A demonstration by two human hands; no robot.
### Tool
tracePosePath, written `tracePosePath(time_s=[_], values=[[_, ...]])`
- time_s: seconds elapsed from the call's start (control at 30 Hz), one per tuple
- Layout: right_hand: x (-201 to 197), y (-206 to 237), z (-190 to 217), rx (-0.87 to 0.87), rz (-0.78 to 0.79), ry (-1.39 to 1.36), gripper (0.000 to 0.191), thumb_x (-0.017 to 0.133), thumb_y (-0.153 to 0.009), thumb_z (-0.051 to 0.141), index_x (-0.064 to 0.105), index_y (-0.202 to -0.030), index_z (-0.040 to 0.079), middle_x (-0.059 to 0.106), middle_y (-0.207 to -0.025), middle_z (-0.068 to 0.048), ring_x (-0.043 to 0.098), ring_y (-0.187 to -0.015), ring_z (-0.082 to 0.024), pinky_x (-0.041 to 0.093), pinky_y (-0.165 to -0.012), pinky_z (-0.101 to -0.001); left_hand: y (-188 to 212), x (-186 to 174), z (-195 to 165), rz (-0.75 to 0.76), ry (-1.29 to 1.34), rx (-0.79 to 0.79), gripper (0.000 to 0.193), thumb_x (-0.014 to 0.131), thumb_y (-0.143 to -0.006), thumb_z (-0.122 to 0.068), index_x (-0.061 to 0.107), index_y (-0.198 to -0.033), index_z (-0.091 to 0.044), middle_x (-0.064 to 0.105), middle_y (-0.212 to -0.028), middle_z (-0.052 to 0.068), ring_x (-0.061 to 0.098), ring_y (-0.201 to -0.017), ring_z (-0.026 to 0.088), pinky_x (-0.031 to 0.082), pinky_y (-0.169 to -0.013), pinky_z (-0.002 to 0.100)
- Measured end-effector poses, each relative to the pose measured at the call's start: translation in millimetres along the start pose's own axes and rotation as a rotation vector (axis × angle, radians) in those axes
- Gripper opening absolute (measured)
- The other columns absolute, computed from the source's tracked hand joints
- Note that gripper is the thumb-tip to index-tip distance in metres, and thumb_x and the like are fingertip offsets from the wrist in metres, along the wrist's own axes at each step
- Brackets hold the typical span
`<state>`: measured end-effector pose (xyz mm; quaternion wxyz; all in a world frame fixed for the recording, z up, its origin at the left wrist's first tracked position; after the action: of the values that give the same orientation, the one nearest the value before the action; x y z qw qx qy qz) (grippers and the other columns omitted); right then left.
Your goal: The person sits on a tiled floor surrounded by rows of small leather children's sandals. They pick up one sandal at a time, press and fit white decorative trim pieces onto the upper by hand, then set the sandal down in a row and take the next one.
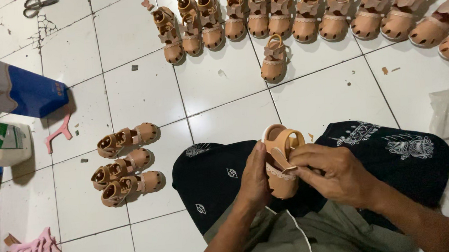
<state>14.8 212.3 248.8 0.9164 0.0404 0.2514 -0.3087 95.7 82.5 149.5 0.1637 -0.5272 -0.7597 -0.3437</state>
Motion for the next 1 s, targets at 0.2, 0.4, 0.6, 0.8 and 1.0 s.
tracePosePath(time_s=[0.2, 0.4, 0.6, 0.8, 1.0], values=[[-1.3, 17.2, -4.0, 0.006, -0.163, 0.083, 0.054, 0.084, -0.079, 0.018, 0.067, -0.128, 0.006, 0.069, -0.131, -0.016, 0.075, -0.088, -0.015, 0.063, -0.071, -0.0254, 12.5, 10.8, -23.5, -0.060, -0.363, 0.408, 0.066, 0.039, -0.109, -0.055, 0.045, -0.145, 0.000, 0.059, -0.131, 0.016, 0.062, -0.119, 0.020, 0.053, -0.100, 0.033], [8.8, 12.4, -8.2, 0.090, -0.341, -0.129, 0.076, 0.083, -0.078, 0.019, 0.049, -0.144, 0.001, 0.069, -0.121, -0.018, 0.071, -0.108, -0.022, 0.061, -0.087, -0.0333, 22.4, 26.0, -27.6, 0.011, -0.474, 0.506, 0.075, 0.032, -0.108, -0.059, 0.029, -0.154, 0.000, 0.053, -0.142, 0.019, 0.060, -0.128, 0.025, 0.054, -0.106, 0.038], [8.5, 21.1, -19.1, 0.258, -0.334, 0.014, 0.066, 0.081, -0.081, 0.019, 0.057, -0.140, 0.004, 0.077, -0.092, -0.009, 0.076, -0.085, -0.014, 0.062, -0.077, -0.0289, 3.8, 1.8, -3.0, -0.097, -0.205, 0.119, 0.061, 0.037, -0.111, -0.048, 0.049, -0.142, 0.003, 0.061, -0.124, 0.020, 0.063, -0.110, 0.024, 0.055, -0.090, 0.039], [3.2, 27.4, -41.1, 0.360, -0.313, -0.061, 0.049, 0.076, -0.087, 0.016, 0.065, -0.133, 0.003, 0.077, -0.092, -0.007, 0.073, -0.083, -0.011, 0.060, -0.074, -0.0279, -7.2, 0.3, 22.1, 0.046, 0.248, -0.193, 0.062, 0.030, -0.110, -0.051, 0.051, -0.142, -0.003, 0.066, -0.126, 0.019, 0.070, -0.109, 0.027, 0.059, -0.093, 0.042], [24.3, 40.7, -83.9, 0.446, -0.256, -0.105, 0.042, 0.073, -0.089, 0.017, 0.068, -0.128, 0.002, 0.078, -0.092, -0.007, 0.072, -0.084, -0.011, 0.059, -0.076, -0.0282, -15.3, -4.6, 24.5, 0.122, 0.360, -0.170, 0.065, 0.030, -0.114, -0.053, 0.054, -0.140, 0.001, 0.068, -0.124, 0.021, 0.070, -0.107, 0.031, 0.058, -0.093, 0.043]])
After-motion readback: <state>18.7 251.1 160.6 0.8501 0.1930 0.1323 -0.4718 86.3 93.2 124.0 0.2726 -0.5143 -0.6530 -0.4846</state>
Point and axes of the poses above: each hand's wrist, its own y-axis away from the middle knuckle, its own x-axis out of the palm, z = x × y, the point moved 6 cm from there along -y, towards the middle knuckle
